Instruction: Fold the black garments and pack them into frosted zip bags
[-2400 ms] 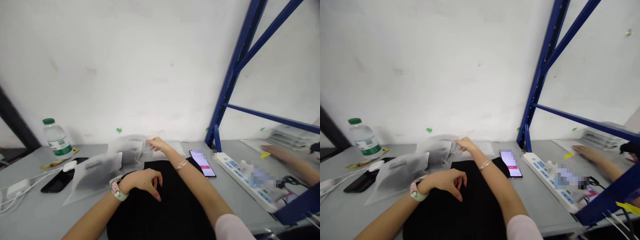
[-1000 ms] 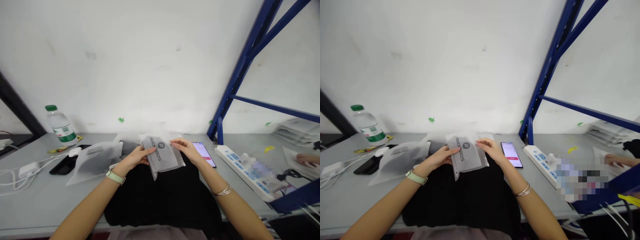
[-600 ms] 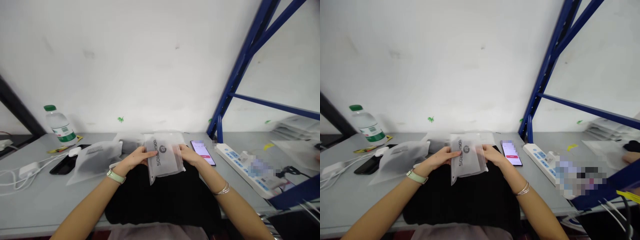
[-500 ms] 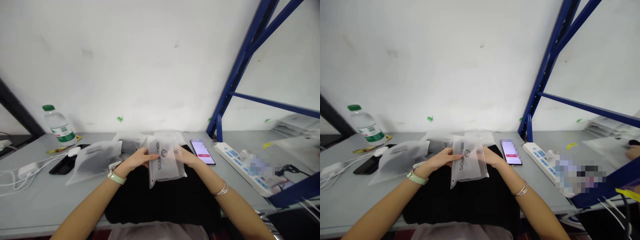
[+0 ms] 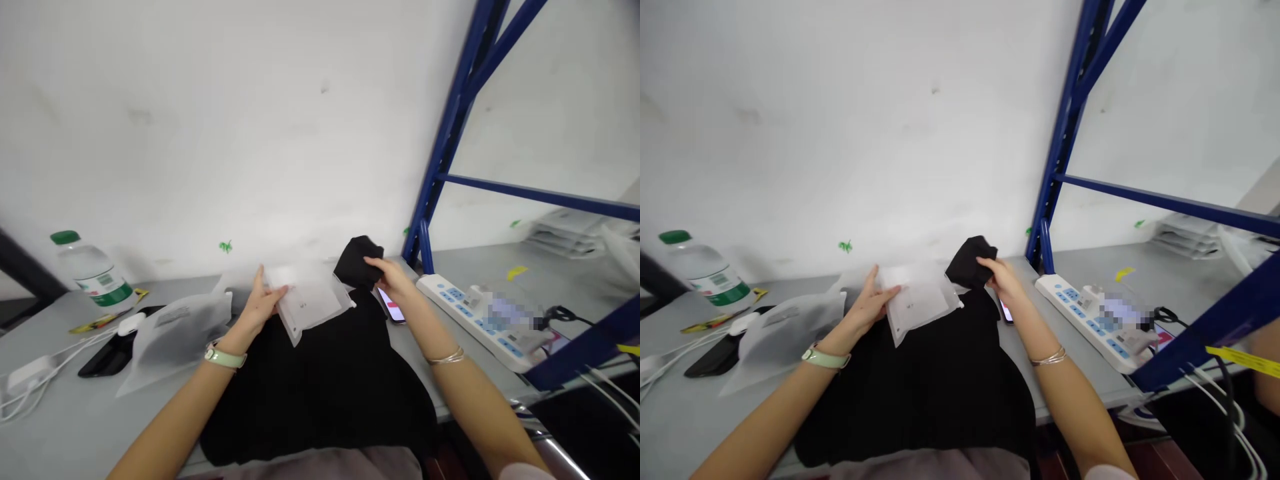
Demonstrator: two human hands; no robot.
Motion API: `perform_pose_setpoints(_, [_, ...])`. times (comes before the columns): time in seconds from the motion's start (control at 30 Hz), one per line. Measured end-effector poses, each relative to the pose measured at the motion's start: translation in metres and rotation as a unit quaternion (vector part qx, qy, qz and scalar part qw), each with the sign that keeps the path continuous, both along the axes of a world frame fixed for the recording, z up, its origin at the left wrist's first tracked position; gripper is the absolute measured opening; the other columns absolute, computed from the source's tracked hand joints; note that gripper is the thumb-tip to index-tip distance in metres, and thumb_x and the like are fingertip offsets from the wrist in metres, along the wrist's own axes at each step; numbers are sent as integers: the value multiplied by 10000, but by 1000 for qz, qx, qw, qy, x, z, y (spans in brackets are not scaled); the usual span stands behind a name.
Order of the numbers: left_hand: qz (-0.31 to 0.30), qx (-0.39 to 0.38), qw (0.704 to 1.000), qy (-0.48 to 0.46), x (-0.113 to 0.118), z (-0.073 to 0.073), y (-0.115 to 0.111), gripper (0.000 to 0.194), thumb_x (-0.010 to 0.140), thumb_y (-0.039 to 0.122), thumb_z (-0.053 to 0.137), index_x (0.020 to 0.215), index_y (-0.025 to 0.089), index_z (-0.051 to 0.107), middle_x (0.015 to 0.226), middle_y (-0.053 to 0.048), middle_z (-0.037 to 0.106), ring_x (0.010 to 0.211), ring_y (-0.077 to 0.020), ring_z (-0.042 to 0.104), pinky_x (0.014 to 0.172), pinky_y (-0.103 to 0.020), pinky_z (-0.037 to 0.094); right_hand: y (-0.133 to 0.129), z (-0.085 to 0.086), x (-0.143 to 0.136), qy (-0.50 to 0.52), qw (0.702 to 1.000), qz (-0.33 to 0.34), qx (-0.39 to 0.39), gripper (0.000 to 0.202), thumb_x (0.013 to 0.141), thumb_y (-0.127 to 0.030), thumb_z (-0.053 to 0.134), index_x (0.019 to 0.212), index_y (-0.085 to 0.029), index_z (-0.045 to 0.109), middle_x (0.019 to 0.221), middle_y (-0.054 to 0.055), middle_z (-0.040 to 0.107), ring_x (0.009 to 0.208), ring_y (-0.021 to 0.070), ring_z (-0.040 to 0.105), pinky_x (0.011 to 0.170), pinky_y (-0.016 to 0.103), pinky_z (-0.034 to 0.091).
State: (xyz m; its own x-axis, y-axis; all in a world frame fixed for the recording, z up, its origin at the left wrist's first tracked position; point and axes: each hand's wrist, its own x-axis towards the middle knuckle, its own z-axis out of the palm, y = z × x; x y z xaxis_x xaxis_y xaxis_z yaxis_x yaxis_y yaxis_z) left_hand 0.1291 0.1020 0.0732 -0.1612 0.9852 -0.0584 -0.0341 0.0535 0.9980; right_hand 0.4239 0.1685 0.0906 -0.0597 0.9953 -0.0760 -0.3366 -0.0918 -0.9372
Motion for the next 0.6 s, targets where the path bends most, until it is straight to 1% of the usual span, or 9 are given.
perform_pose_setpoints(0.03, [19,13,1000,1,4,1,5,1005,797,269,746,1544,340,78,960,-27,710,709,-171,678,613,-290,576,5,2,8,22,999,-27,2,254,652,-295,803,699,-196,574,501,-64,543,407,68,438,342,185,286])
perform_pose_setpoints(0.07, [34,23,999,3,9,1,10,993,824,251,714,1542,371,39,992,-19,699,709,-153,670,617,-275,573,10,3,15,42,998,-49,2,271,661,-294,795,678,-205,540,484,-73,519,389,60,404,331,185,268])
perform_pose_setpoints(0.1, [47,29,998,5,15,0,16,917,858,242,673,1539,379,74,1028,-22,686,721,-142,665,627,-265,571,13,4,22,60,996,-67,1,293,667,-291,789,660,-211,507,470,-81,496,372,53,369,319,184,245])
perform_pose_setpoints(0.2, [70,20,997,21,38,-5,38,527,951,260,548,1449,253,377,1127,-75,644,817,-155,663,679,-284,576,18,8,35,96,991,-91,-1,355,673,-277,786,627,-219,439,450,-91,452,346,42,301,293,183,180])
perform_pose_setpoints(0.23, [75,14,997,29,47,-8,45,443,966,276,536,1394,208,447,1160,-93,629,865,-171,662,708,-311,581,19,8,37,102,990,-93,-1,366,676,-274,787,623,-221,429,448,-91,445,344,43,296,289,185,170])
perform_pose_setpoints(0.3, [76,10,996,52,64,-13,55,380,966,314,559,1317,174,515,1229,-106,601,967,-204,649,784,-375,579,18,8,38,109,990,-92,0,372,685,-276,791,624,-225,427,447,-87,439,344,51,306,285,191,169])
perform_pose_setpoints(0.37, [60,8,994,89,77,-17,61,366,951,335,594,1277,175,547,1264,-100,587,1030,-222,633,841,-418,566,18,8,37,113,990,-88,0,362,691,-280,795,633,-229,442,450,-81,442,350,63,331,283,199,180])
perform_pose_setpoints(0.47, [13,-12,983,182,88,-18,63,351,944,331,606,1253,170,565,1240,-95,603,1024,-221,637,850,-423,561,17,7,36,120,989,-85,-2,342,692,-274,800,648,-229,464,462,-72,465,360,73,363,282,203,197])
perform_pose_setpoints(0.6, [-36,-38,938,343,86,-11,57,372,934,369,613,1245,168,569,1212,-89,618,1035,-229,633,889,-450,534,17,7,34,132,988,-84,-6,345,695,-261,802,647,-226,463,466,-74,471,348,61,342,271,194,195])
